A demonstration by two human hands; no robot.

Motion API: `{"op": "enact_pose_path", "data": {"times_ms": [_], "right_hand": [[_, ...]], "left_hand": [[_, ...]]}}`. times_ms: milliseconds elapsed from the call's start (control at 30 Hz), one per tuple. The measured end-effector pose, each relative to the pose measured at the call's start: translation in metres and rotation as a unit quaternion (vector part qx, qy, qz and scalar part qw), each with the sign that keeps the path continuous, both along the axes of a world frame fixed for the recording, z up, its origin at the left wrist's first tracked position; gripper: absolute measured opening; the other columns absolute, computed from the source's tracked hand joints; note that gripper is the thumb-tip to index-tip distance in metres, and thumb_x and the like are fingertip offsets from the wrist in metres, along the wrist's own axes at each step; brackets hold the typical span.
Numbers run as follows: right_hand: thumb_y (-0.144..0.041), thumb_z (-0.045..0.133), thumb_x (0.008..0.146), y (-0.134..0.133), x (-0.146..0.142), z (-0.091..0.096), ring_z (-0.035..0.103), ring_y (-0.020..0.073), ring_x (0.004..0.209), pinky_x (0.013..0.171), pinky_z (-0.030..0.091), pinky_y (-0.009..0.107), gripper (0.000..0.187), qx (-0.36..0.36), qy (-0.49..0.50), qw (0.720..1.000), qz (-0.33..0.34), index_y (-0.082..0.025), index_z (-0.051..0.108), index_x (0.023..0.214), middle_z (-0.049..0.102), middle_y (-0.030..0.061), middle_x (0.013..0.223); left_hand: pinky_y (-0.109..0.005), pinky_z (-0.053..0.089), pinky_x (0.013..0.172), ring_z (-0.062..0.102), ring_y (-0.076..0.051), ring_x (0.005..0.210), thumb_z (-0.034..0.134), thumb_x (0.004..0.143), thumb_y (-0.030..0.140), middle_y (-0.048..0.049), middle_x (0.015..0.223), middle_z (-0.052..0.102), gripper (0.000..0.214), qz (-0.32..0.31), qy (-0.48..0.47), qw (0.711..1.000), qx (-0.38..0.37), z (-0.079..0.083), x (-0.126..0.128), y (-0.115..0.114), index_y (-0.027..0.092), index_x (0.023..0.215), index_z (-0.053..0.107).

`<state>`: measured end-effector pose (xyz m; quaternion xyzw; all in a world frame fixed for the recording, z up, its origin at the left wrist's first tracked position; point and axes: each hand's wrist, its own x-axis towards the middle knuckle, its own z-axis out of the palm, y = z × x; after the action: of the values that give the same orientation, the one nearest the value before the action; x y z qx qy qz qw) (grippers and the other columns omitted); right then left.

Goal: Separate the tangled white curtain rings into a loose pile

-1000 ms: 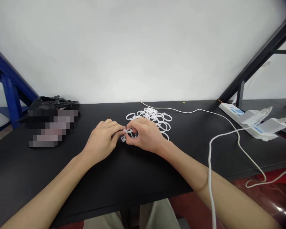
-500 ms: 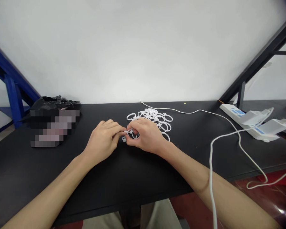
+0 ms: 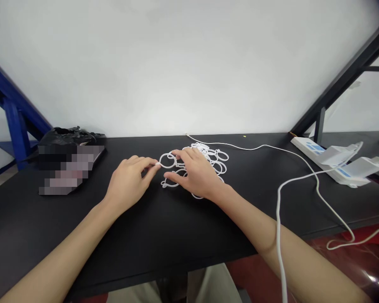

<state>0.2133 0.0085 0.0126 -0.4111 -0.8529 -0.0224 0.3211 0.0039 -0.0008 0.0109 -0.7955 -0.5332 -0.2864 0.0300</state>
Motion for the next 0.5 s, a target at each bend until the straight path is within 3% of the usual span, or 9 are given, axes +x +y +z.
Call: {"op": "enact_pose_path", "data": {"times_ms": [133,267,500], "right_hand": [[-0.039,0.055,0.095,0.005,0.005,-0.001,0.053,0.0270,0.100,0.091,0.046,0.043,0.037,-0.004,-0.014,0.998,-0.058,-0.012,0.062,0.119,0.062,0.0130,0.104],[-0.029,0.050,0.096,0.010,0.007,-0.003,0.051,0.0282,0.103,0.091,0.045,0.045,0.028,-0.016,-0.032,0.996,-0.083,-0.014,0.065,0.114,0.062,0.0142,0.108],[-0.027,0.047,0.099,0.017,0.000,-0.004,0.049,0.0276,0.104,0.092,0.043,0.046,0.030,0.008,-0.092,0.994,-0.067,-0.022,0.068,0.119,0.062,0.0128,0.114]], "left_hand": [[-0.042,0.046,0.071,0.063,-0.027,0.081,0.046,0.095,0.042,-0.0052,0.077,0.071,0.028,0.090,0.007,0.996,-0.002,0.002,-0.014,0.009,0.024,0.088,0.066],[-0.052,0.042,0.077,0.060,-0.037,0.092,0.041,0.095,0.041,-0.0119,0.083,0.072,0.031,0.162,0.081,0.983,0.018,-0.004,-0.030,0.024,0.022,0.084,0.063],[-0.056,0.038,0.083,0.053,-0.041,0.106,0.036,0.094,0.035,-0.0196,0.092,0.068,0.036,0.197,0.156,0.962,0.110,-0.023,-0.044,0.061,0.018,0.084,0.066]]}}
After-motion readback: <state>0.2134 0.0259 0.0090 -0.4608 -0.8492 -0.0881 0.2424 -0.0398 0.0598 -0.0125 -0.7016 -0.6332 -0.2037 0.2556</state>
